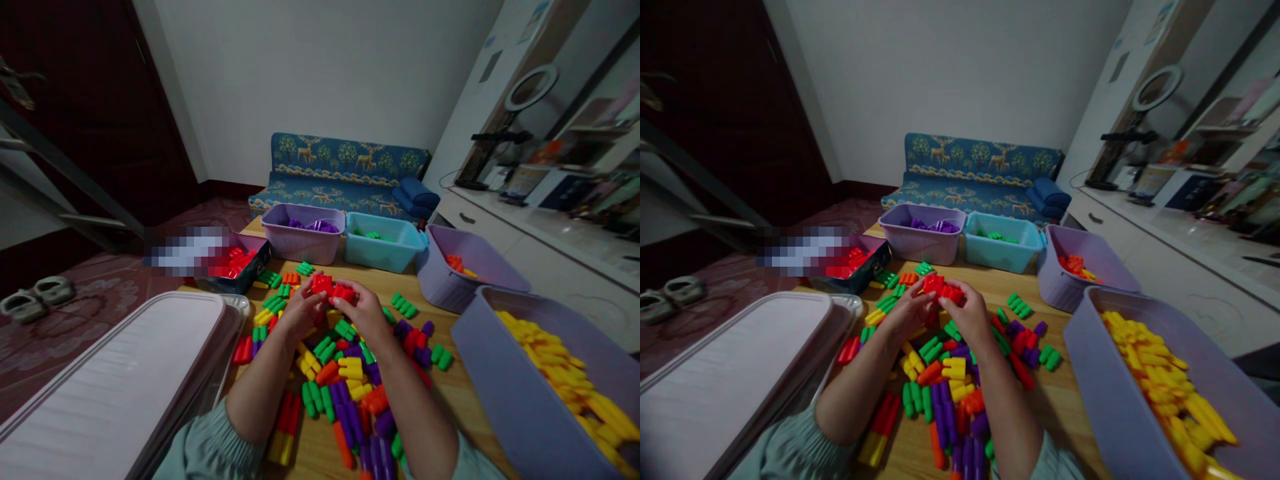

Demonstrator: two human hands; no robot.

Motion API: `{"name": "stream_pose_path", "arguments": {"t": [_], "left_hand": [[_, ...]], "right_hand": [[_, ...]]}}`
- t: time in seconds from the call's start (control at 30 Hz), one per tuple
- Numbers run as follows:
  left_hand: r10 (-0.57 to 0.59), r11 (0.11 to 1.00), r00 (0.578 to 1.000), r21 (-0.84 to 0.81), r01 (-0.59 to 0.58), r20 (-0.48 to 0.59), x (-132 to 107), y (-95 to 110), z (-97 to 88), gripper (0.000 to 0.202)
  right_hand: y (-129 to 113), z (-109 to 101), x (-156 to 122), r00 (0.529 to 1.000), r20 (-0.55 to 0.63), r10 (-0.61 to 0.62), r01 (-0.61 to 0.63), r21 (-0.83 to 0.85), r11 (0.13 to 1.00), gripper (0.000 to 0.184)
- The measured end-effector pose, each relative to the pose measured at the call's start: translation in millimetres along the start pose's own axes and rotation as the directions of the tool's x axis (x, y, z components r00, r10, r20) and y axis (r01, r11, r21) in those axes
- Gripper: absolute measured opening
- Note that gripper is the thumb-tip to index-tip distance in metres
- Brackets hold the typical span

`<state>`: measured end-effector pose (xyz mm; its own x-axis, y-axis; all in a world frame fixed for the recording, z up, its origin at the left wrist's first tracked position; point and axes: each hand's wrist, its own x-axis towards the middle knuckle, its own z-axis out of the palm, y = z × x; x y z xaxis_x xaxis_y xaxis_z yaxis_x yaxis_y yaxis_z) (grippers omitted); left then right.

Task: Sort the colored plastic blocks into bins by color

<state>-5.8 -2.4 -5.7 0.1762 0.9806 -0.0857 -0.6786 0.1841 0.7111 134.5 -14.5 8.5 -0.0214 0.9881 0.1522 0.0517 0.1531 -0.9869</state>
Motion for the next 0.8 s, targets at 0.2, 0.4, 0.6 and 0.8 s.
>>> {"name": "stream_pose_path", "arguments": {"t": [0.2,0.4,0.6,0.8], "left_hand": [[0.004,1.000,1.000,0.019,-0.004,-0.025,1,-1,-0.9,0.056],[0.007,0.998,0.999,0.057,-0.005,-0.036,-1,0,0.6,0.050],[0.018,0.991,1.000,0.131,-0.018,-0.004,1,-2,-2.5,0.047],[0.001,0.995,1.000,0.100,0.001,-0.024,1,-2,-1.3,0.048]], "right_hand": [[-3,0,-1,0.999,-0.027,0.026,-0.025,0.024,0.999,0.052],[2,0,1,0.999,-0.021,0.039,-0.038,0.061,0.997,0.052],[10,1,2,0.996,-0.028,0.083,-0.080,0.078,0.994,0.058],[3,0,-1,0.996,-0.023,0.090,-0.089,0.058,0.994,0.055]]}}
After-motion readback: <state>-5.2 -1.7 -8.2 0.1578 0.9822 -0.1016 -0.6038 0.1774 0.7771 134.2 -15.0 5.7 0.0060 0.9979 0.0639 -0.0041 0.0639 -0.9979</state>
